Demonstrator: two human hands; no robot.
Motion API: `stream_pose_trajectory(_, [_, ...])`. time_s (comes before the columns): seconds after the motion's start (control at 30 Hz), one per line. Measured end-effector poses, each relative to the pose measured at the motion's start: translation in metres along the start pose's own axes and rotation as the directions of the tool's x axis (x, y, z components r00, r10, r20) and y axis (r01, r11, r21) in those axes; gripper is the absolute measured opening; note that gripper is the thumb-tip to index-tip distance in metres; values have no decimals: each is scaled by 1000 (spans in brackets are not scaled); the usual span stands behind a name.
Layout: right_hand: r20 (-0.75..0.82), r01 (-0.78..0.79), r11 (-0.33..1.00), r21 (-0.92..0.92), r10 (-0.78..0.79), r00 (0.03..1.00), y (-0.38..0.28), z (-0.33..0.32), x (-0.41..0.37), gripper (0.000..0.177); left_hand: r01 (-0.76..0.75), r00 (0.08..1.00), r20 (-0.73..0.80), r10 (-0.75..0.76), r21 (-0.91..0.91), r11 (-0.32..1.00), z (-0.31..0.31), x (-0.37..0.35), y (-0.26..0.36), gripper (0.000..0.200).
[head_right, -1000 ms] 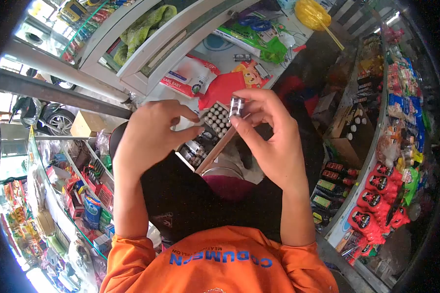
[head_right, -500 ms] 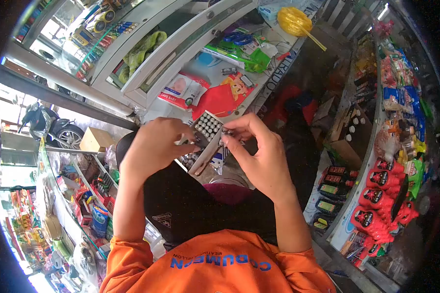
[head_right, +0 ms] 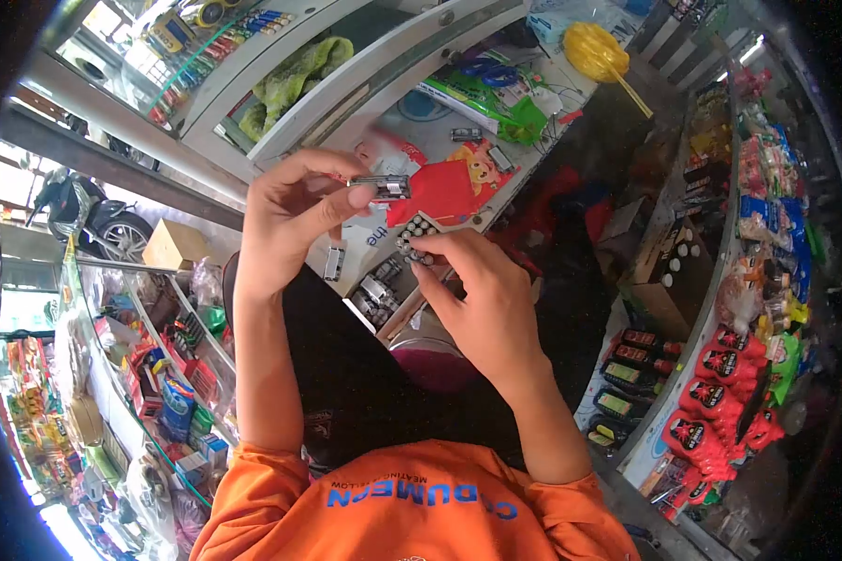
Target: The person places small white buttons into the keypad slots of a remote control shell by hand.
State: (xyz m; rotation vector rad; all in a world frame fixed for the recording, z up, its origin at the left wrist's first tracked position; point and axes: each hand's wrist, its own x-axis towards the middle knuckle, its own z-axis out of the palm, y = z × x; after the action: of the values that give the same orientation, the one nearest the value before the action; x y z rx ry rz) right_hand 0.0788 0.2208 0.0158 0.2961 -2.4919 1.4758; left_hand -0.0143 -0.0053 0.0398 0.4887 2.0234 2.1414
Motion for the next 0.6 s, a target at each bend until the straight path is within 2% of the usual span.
stream_pose_trajectory(0.07, [43,108,967,-230,-101,994,1,-2,0,24,-24,1000,-11,24,-5,1000,1,-3,-11,26])
stream_pose_trajectory(0.13, [50,138,948,-286,-129,990,0,5,2,24,42,999,-7,-42,4,999,1,-5,-10,25])
stream_pose_trajectory(0.2, [51,171,925,-339,-163,985,0,13,7,25,47,999,-18,-47,21,999,3,-4,-14,24])
stream_pose_trajectory(0.27, [92,226,845,-484,-207,974,3,22,11,26,-18,996,-93,14,-38,999,5,-3,-19,25])
stream_pose_trajectory(0.33, [122,239,817,-524,-206,971,0,26,15,27,-25,994,-106,22,-30,999,5,-3,-20,27])
stream_pose_trajectory(0.43, [169,256,781,-569,-194,966,0,30,18,30,3,990,-140,-19,-113,994,3,-4,-22,27])
stream_pose_trajectory(0.5, [183,259,775,-576,-187,965,0,31,21,32,-21,992,-123,18,-18,1000,2,-3,-25,28])
stream_pose_trajectory(0.6, [158,227,798,-558,-167,973,-1,29,23,34,7,992,-123,-4,24,1000,1,-4,-21,27])
